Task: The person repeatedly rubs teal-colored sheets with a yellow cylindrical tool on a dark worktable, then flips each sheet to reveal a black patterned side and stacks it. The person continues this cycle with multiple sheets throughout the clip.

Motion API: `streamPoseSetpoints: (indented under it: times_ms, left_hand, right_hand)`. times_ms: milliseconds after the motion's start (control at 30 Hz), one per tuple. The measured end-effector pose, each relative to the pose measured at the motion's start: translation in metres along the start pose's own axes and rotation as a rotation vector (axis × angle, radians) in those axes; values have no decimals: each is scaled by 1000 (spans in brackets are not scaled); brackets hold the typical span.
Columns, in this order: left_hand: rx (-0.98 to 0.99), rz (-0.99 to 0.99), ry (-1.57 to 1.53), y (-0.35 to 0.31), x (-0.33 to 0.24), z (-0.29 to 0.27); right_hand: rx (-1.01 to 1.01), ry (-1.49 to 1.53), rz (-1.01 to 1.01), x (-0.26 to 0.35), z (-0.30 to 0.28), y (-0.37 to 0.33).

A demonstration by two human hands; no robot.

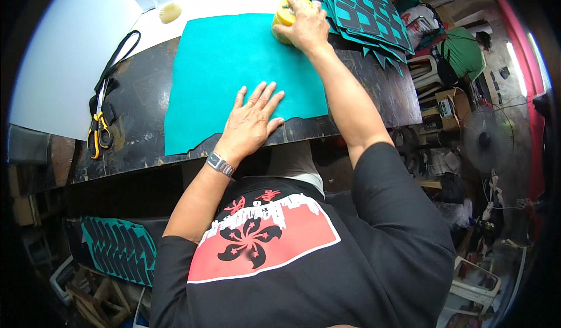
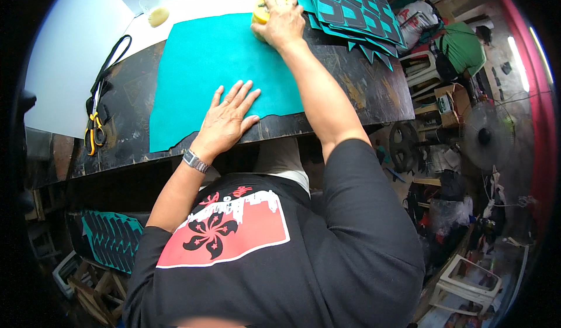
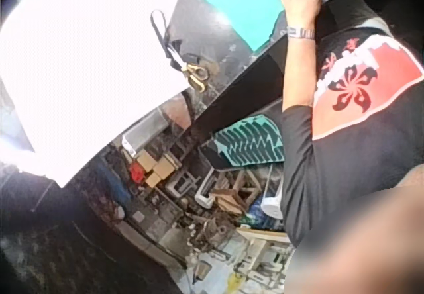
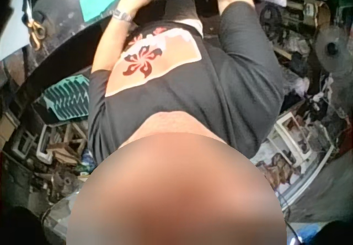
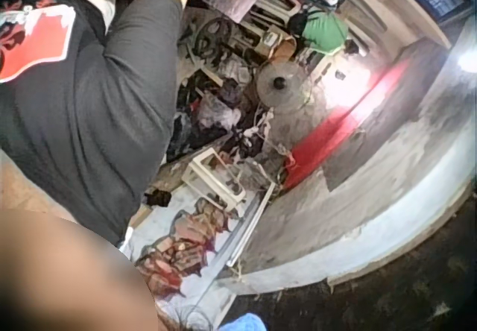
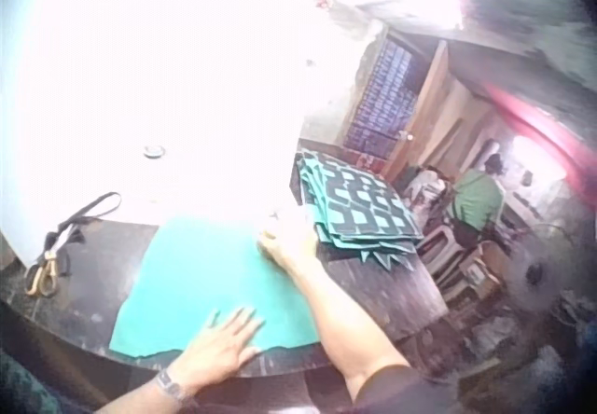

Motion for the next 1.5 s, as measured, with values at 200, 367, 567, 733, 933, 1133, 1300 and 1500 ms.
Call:
streamPoseSetpoints:
  times_ms: [200, 367, 567, 733, 933, 1133, 1300, 1500]
  left_hand:
    - [34, 2, -2, -1, -1, -3]
    - [57, 22, -35, -2, -1, -4]
    - [77, 96, 1, 5, 1, -4]
    - [160, 223, -12, 3, 2, -14]
    - [155, 242, -99, -35, -17, -28]
    - [-16, 118, -194, -53, -36, -64]
    - [-167, -26, -399, -36, -3, -185]
    - [-524, -63, -987, -10, 51, -314]
  right_hand:
    - [-23, 81, -57, -14, -81, -127]
    - [97, -20, 112, -64, -127, -180]
    - [66, -135, 310, -155, -140, -172]
    - [-224, -27, 136, -144, -148, -170]
    - [-4, 398, -100, -51, -103, -194]
    - [189, 585, -30, -37, -78, -206]
    - [79, 1171, 320, -81, -76, -179]
    - [488, 1949, 302, -44, -54, -181]
Point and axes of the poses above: each hand's wrist, its own y-axis towards the middle knuckle, its own z-axis out of the palm, x = y × z, the point moved 3 cm from there along y, towards the middle knuckle, and after that the axes turned 1 degree about z, right-handed, at the moved point
